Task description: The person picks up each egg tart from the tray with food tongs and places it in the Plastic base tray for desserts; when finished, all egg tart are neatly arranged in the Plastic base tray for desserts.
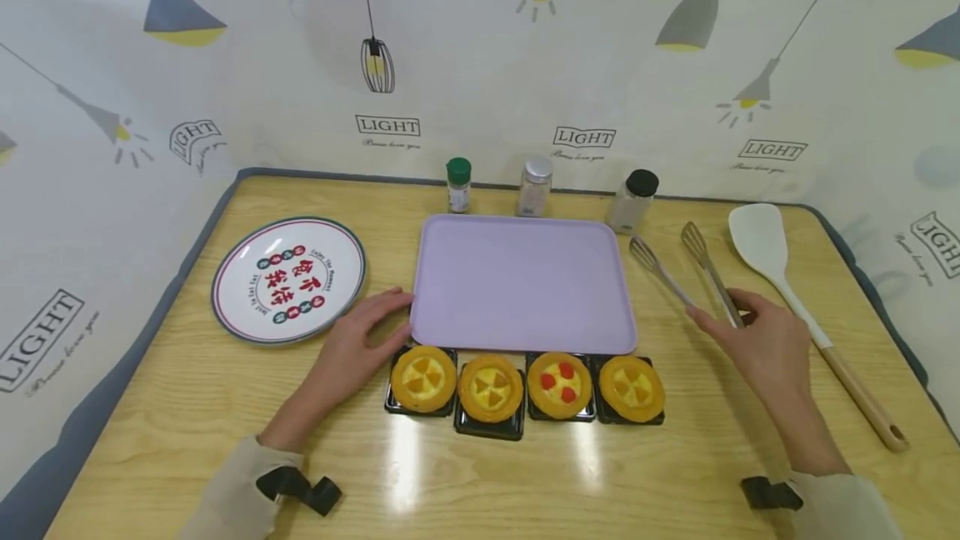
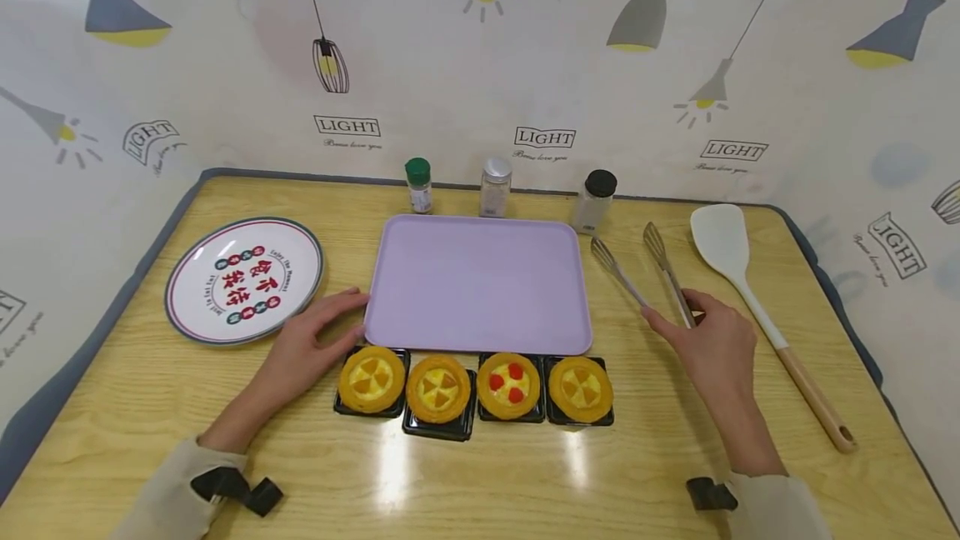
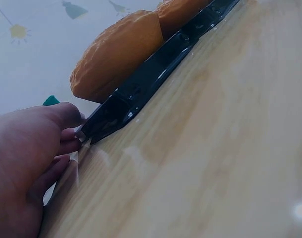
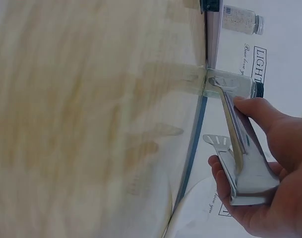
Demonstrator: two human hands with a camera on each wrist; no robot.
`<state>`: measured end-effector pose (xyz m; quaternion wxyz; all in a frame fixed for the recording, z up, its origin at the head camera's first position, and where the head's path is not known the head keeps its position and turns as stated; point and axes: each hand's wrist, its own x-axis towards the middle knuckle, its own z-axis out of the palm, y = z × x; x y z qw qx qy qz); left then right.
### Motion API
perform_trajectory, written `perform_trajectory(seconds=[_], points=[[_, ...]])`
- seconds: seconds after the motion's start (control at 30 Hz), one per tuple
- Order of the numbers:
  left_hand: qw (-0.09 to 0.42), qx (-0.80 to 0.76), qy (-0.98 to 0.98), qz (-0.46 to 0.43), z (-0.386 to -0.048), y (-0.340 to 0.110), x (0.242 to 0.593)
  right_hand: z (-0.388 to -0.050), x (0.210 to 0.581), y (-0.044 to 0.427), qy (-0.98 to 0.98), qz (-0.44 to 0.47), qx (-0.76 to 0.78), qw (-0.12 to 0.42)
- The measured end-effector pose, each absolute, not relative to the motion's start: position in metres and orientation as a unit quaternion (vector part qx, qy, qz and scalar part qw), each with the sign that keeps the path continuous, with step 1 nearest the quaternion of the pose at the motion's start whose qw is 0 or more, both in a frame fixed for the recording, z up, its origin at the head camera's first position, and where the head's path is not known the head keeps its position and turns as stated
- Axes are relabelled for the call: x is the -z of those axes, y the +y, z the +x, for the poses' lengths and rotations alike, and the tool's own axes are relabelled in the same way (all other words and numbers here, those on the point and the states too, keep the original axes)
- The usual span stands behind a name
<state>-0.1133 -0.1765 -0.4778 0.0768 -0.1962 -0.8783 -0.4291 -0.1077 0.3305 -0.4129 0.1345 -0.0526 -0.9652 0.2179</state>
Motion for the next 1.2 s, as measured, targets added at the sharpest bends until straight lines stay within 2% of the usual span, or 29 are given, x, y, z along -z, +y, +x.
perform_trajectory(seconds=[0.33, 0.67, 1.03, 1.2], points=[[0.082, 0.425, -0.88, -0.196, -0.115, -0.173, 0.475, -0.111, 0.419, 0.337, -0.966, -0.065, -0.229, 0.101], [0.082, 0.424, -0.88, -0.196, -0.115, -0.172, 0.474, -0.112, 0.434, 0.341, -0.952, -0.084, -0.266, 0.128], [0.092, 0.425, -0.878, -0.201, -0.113, -0.171, 0.472, -0.11, 0.441, 0.342, -0.947, -0.094, -0.273, 0.137], [0.079, 0.424, -0.88, -0.198, -0.113, -0.172, 0.473, -0.108, 0.443, 0.341, -0.946, -0.097, -0.28, 0.131]])
